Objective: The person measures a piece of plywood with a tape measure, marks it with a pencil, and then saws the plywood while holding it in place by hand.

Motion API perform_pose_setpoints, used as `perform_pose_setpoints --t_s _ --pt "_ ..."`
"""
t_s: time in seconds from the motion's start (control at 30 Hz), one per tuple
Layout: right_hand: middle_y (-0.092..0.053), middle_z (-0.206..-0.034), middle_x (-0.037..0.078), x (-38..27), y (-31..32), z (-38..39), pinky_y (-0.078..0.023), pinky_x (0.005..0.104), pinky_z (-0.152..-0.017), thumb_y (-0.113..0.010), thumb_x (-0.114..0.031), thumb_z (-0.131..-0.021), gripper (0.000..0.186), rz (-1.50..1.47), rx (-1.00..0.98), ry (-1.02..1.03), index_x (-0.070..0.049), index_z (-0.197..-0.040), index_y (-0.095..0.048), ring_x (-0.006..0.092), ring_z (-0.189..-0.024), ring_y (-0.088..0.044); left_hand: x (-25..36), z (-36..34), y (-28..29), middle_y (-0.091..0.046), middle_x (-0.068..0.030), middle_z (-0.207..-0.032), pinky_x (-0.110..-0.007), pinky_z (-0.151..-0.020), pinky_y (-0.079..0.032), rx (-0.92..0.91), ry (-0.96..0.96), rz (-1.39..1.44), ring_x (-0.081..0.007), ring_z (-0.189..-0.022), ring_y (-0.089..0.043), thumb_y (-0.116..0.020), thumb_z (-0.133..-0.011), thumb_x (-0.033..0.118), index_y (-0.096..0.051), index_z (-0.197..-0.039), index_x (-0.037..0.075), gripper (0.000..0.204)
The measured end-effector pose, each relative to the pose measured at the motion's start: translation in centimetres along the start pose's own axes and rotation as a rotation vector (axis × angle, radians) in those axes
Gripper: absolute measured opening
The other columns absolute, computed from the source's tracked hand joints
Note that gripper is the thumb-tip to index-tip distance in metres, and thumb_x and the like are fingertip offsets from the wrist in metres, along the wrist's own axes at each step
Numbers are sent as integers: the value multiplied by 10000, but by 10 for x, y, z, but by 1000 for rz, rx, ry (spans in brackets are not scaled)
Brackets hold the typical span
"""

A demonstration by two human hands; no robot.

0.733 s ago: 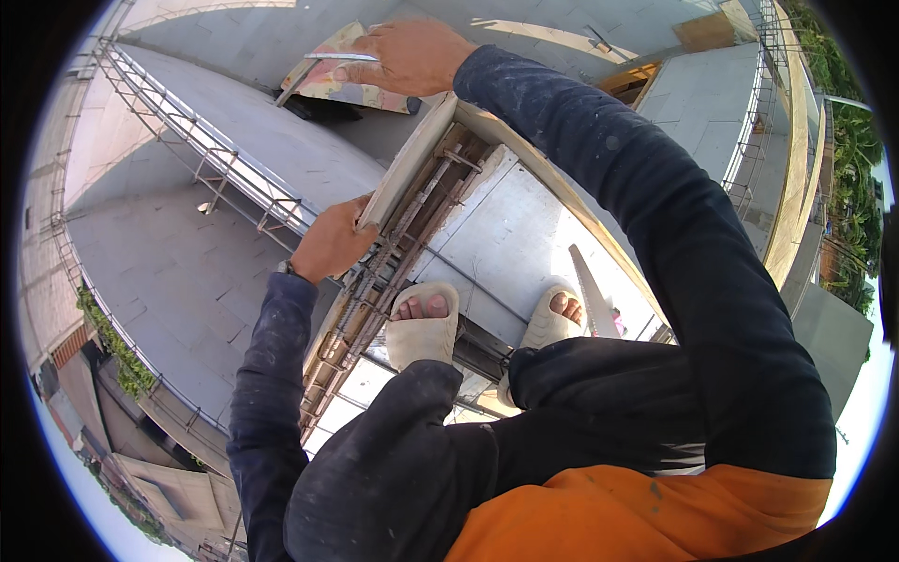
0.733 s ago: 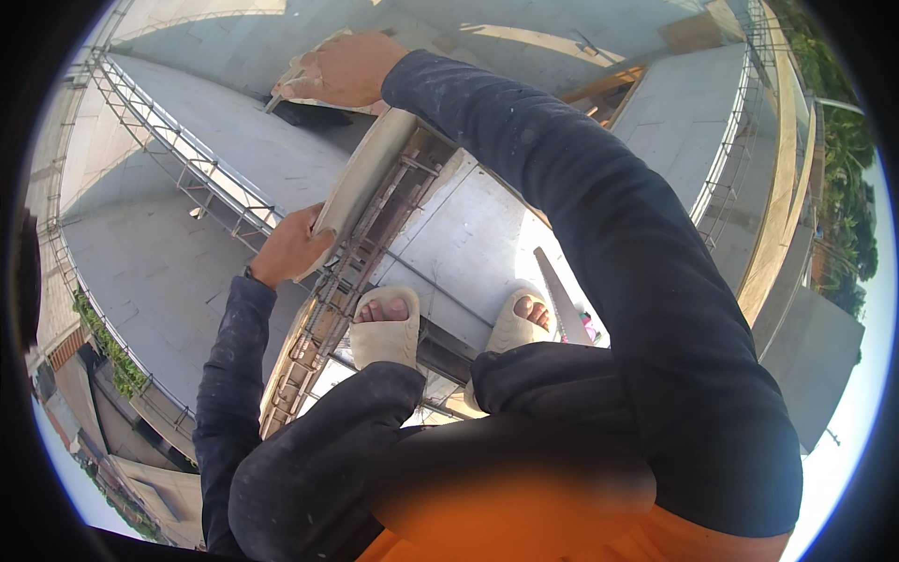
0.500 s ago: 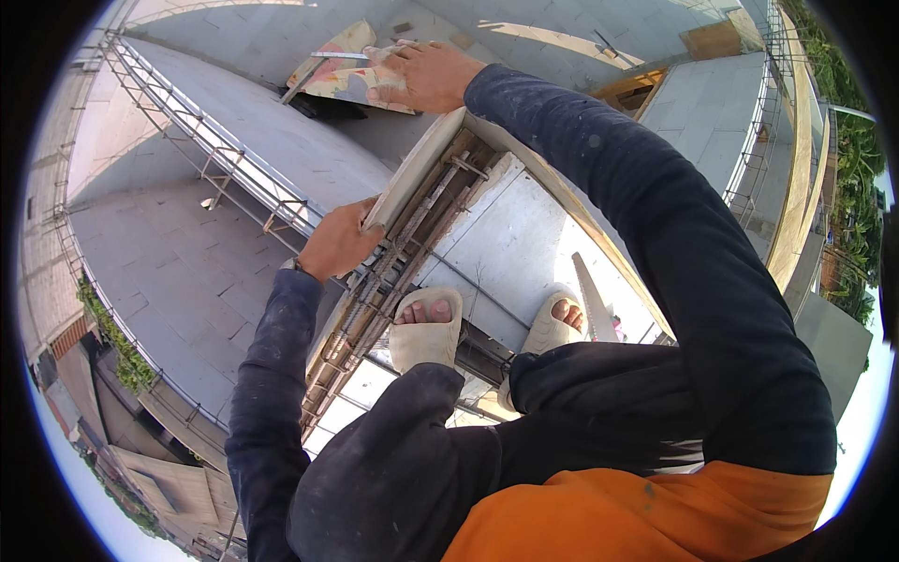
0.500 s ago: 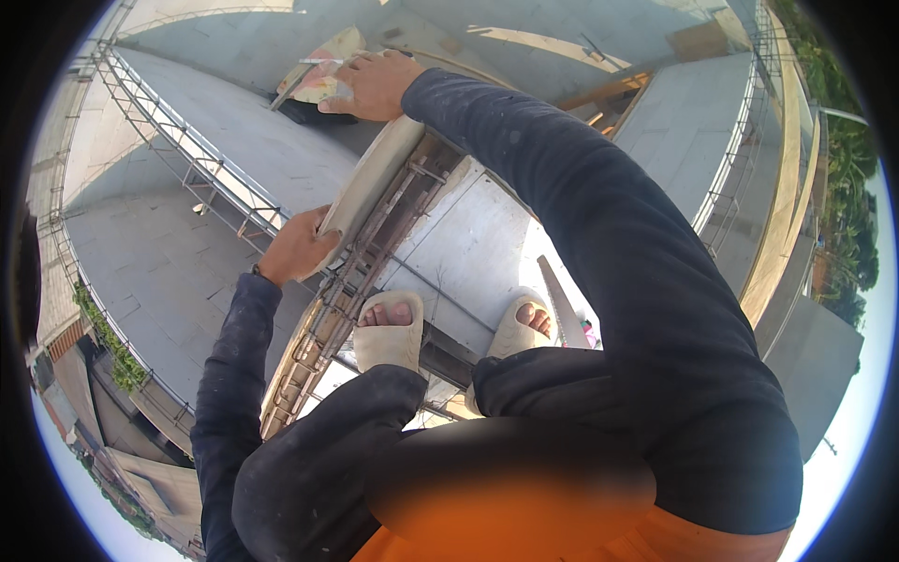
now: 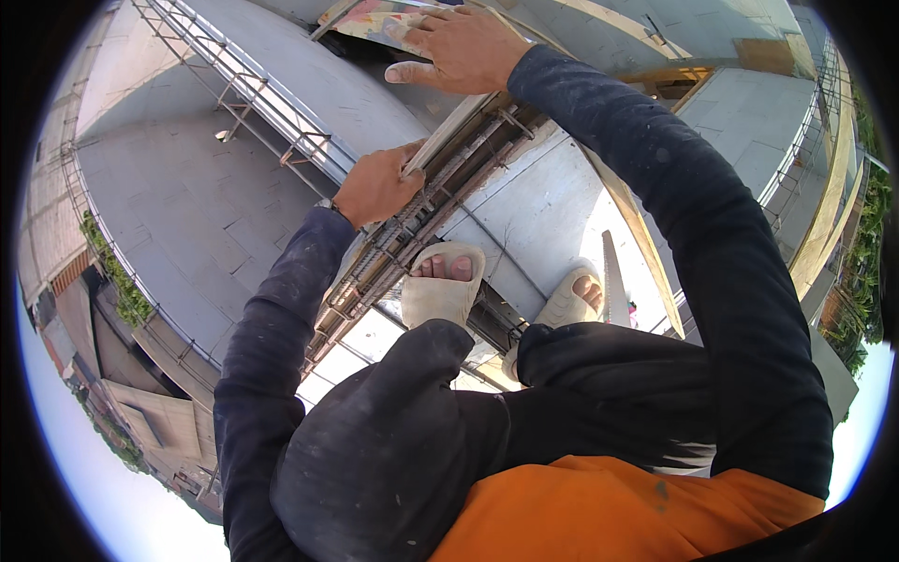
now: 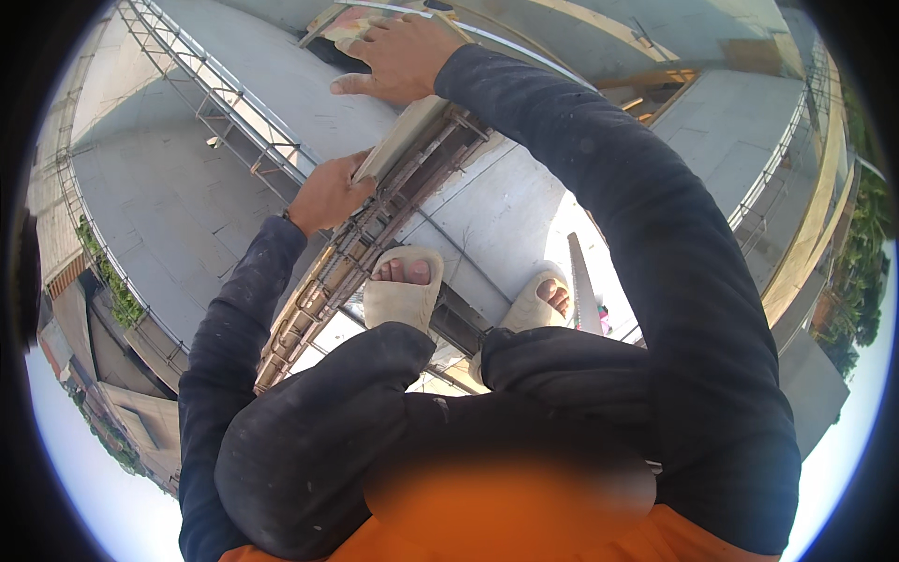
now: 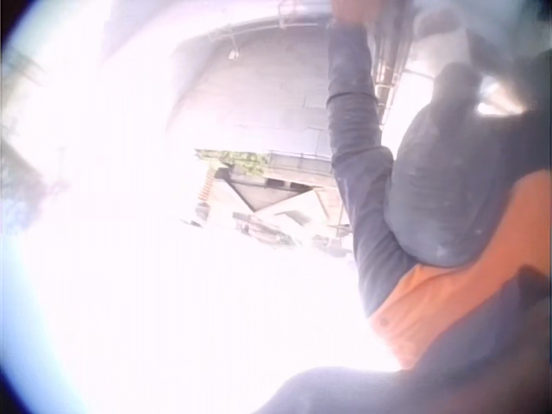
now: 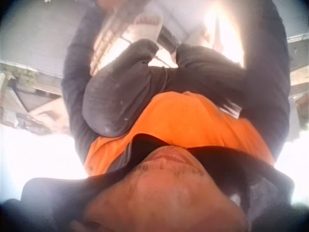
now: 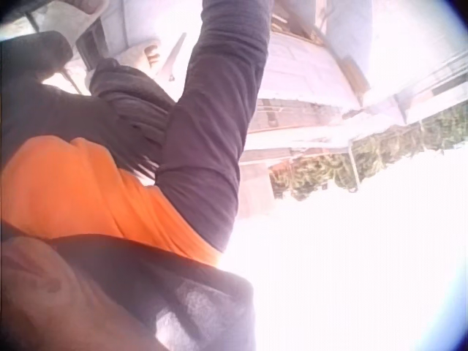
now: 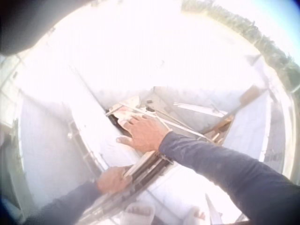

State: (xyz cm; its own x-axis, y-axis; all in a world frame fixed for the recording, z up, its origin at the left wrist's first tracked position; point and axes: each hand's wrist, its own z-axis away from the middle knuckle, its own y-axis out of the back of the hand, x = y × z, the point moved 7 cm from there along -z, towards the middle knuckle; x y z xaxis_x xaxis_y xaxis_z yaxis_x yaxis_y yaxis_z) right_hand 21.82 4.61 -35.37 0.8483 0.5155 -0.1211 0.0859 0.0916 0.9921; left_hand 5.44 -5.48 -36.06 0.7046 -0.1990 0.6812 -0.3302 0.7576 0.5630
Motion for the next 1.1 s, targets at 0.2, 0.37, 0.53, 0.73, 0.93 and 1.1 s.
perform_pose_setpoints --t_s 0.2,0.37,0.53,0.73,0.93,1.1 --pt "-703 -1394 165 -18 -6 9 -460 493 -1149 -346 -735 -1094 772 -119 -41 9 -173 -1577 -564 326 -1373 -611 -8 -2 -14 -740 -332 -1086 -539 -971 -543 -23 53 -55 -500 -1022 -711 -589 -966 300 -591 -1517 53 604" --pt "-727 -1349 184 -7 -15 5 -511 496 -1102 -357 -729 -1094 780 -135 52 17 -141 -1551 -588 342 -1275 -682 -10 -10 -13 -751 -301 -987 -559 -894 -571 11 -37 -51 -495 -922 -719 -596 -976 303 -598 -1536 137 584" --pt "-756 -1265 206 0 -24 7 -556 484 -1050 -366 -712 -1099 762 -216 113 -73 -119 -1488 -642 354 -1201 -720 -15 -12 -19 -761 -286 -979 -544 -896 -578 -68 16 -74 -481 -918 -730 -578 -993 333 -578 -1549 111 599" --pt "-775 -1150 237 -19 2 8 -564 509 -1012 -373 -686 -1109 746 -159 -190 -172 -91 -1446 -671 380 -1102 -749 -8 -10 -13 -736 -339 -1019 -569 -941 -548 -56 59 -111 -519 -969 -713 -557 -1003 313 -533 -1578 98 614" --pt "-758 -1214 139 -42 41 1 -497 480 -1084 -396 -683 -1105 723 -319 289 39 -112 -1481 -631 315 -1214 -680 -4 -12 -18 -728 -359 -1018 -582 -935 -541 -77 56 -121 -531 -991 -705 -552 -1001 248 -509 -1571 42 608" --pt "-742 -1208 142 -17 -4 8 -481 476 -1050 -418 -676 -1095 741 -283 -37 -148 -109 -1547 -571 314 -1195 -659 -3 -13 -17 -734 -336 -956 -599 -877 -558 -24 21 -117 -519 -901 -715 -565 -1000 228 -539 -1550 38 582"
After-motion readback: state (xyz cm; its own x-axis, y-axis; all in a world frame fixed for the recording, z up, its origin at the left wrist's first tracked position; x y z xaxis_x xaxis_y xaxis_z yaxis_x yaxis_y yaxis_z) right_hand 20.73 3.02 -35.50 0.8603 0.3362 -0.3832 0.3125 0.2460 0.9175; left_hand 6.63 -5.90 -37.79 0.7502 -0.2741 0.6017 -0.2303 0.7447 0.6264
